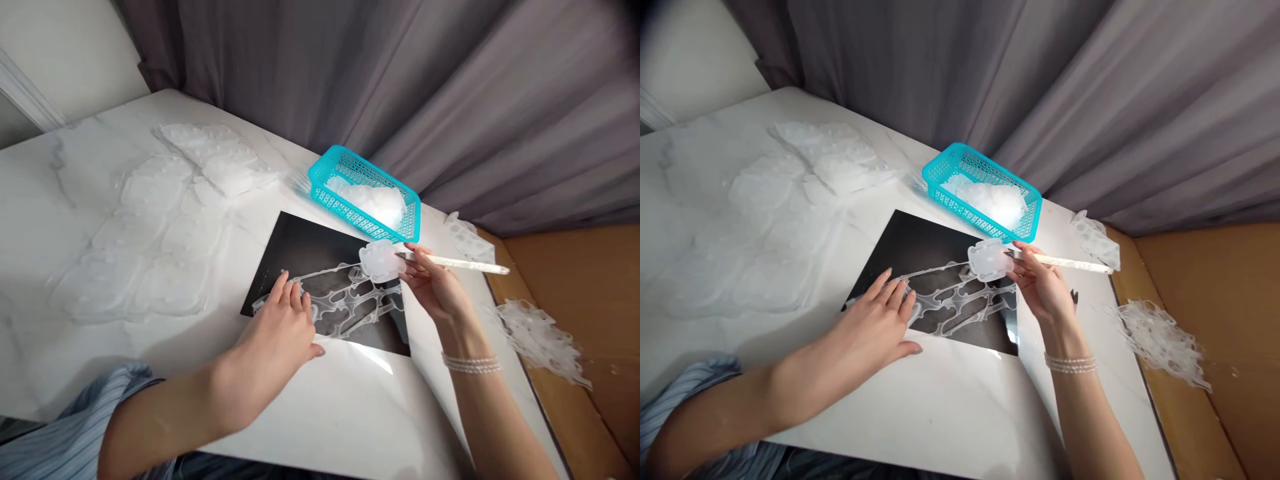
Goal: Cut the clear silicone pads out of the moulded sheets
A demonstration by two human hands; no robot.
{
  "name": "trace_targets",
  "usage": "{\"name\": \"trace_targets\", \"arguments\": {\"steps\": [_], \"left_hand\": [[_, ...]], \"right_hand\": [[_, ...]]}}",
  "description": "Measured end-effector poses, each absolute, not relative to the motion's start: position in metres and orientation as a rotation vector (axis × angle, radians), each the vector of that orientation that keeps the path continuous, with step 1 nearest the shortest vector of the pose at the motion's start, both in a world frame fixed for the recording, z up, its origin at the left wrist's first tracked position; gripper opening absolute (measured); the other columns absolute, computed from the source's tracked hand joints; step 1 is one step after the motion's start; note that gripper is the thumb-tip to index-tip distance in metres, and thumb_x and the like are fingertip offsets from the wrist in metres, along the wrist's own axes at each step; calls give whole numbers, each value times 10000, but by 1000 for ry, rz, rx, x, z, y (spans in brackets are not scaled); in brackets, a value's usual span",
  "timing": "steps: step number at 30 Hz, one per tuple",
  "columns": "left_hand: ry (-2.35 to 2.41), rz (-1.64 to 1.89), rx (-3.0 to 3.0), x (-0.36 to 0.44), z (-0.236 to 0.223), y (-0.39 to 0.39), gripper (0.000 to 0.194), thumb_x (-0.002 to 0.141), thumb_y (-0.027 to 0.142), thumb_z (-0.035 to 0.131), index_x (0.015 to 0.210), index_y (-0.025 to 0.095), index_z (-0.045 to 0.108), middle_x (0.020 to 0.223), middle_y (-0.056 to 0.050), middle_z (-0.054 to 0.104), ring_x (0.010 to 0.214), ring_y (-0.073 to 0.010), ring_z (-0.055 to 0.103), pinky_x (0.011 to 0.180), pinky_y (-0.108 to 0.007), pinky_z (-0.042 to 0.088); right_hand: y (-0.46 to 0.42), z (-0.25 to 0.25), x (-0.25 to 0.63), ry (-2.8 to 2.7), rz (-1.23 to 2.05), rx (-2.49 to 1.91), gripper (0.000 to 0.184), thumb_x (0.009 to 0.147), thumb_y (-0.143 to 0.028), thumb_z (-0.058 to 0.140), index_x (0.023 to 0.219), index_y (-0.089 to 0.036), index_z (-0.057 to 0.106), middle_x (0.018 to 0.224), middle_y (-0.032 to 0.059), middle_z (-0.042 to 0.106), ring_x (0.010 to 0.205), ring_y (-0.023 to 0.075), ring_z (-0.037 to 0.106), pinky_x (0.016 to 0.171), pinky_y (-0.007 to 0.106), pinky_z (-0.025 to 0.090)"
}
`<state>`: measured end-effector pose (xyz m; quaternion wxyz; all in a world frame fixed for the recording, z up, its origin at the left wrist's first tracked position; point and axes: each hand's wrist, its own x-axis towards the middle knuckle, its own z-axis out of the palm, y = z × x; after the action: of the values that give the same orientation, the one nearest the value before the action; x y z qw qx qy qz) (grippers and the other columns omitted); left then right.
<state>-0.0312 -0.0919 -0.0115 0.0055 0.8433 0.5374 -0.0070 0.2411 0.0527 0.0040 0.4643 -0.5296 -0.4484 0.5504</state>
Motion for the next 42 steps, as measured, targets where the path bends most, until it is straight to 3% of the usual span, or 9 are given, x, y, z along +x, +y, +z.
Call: {"name": "trace_targets", "arguments": {"steps": [4, 7, 11, 16, 21, 23, 29, 39, 42], "left_hand": [[1439, 430, 2327, -39, 11, -68, 494, 961, 489, 434, 1042, 94, 721, 1110, -191, 716, 1152, -339, 613, 1097, -545, 329], [1264, 748, 1507, -38, 21, -48, 581, 962, 575, 322, 951, 146, 714, 898, -129, 744, 906, -272, 700, 883, -448, 519], [932, 877, 674, -37, 12, -30, 590, 872, 649, 460, 992, 123, 700, 932, -140, 736, 861, -247, 703, 822, -413, 557], [1015, 886, 774, -35, -5, -28, 231, 756, 290, 718, 918, 125, 724, 897, -97, 734, 839, -188, 697, 804, -322, 536], [1147, 803, 1089, -31, -10, -32, 279, 814, 395, 642, 782, 132, 728, 703, -49, 683, 650, -160, 629, 584, -260, 460], [1197, 814, 1156, -31, -10, -34, 316, 811, 429, 638, 715, 139, 716, 627, -29, 646, 577, -148, 584, 524, -250, 413], [1301, 1014, 1014, -37, -7, -35, 318, 806, 442, 654, 769, 141, 748, 710, -53, 707, 643, -179, 635, 569, -262, 456], [1040, 1321, 857, -45, 8, -30, 356, 793, 380, 726, 1045, 128, 732, 953, -99, 758, 896, -240, 699, 827, -353, 541], [992, 1232, 874, -43, 11, -33, 369, 816, 367, 706, 1116, 152, 710, 1004, -95, 756, 944, -238, 696, 866, -354, 538]], "right_hand": [[25, 20, 206, -1128, 1352, -1148, 220, 850, -353, 695, 1054, -272, 704, 872, -7, 758, 837, 162, 731, 790, 298, 605], [1, 34, 176, -1320, 1339, -1050, 208, 895, -390, 639, 1069, -292, 697, 969, 12, 758, 933, 198, 722, 887, 376, 577], [-16, 44, 163, -1655, 1330, -1025, 241, 925, -434, 582, 1063, -264, 681, 1054, 58, 740, 1022, 239, 695, 947, 437, 525], [-2, 35, 158, -1751, 1059, -1297, 281, 942, -435, 531, 764, -220, 504, 818, 21, 695, 792, 175, 638, 745, 328, 471], [12, 21, 131, -1856, 1297, -1177, 448, 806, -281, 676, 638, -224, 265, 577, -84, 313, 518, 75, 322, 506, 242, 264], [14, 15, 125, -1804, 1325, -1121, 456, 800, -257, 660, 625, -223, 240, 586, -79, 279, 520, 73, 340, 508, 239, 260], [27, -7, 148, -1706, 952, -1232, 402, 817, -264, 610, 621, -230, 260, 568, -52, 340, 753, 190, 670, 568, 234, 347], [36, 15, 164, -1871, 440, -1372, 333, 861, -323, 591, 654, -229, 348, 638, 6, 589, 724, 198, 663, 601, 279, 399], [15, 38, 152, -1834, 728, -1198, 341, 873, -337, 607, 694, -234, 335, 823, 50, 694, 879, 219, 686, 702, 308, 463]]}}
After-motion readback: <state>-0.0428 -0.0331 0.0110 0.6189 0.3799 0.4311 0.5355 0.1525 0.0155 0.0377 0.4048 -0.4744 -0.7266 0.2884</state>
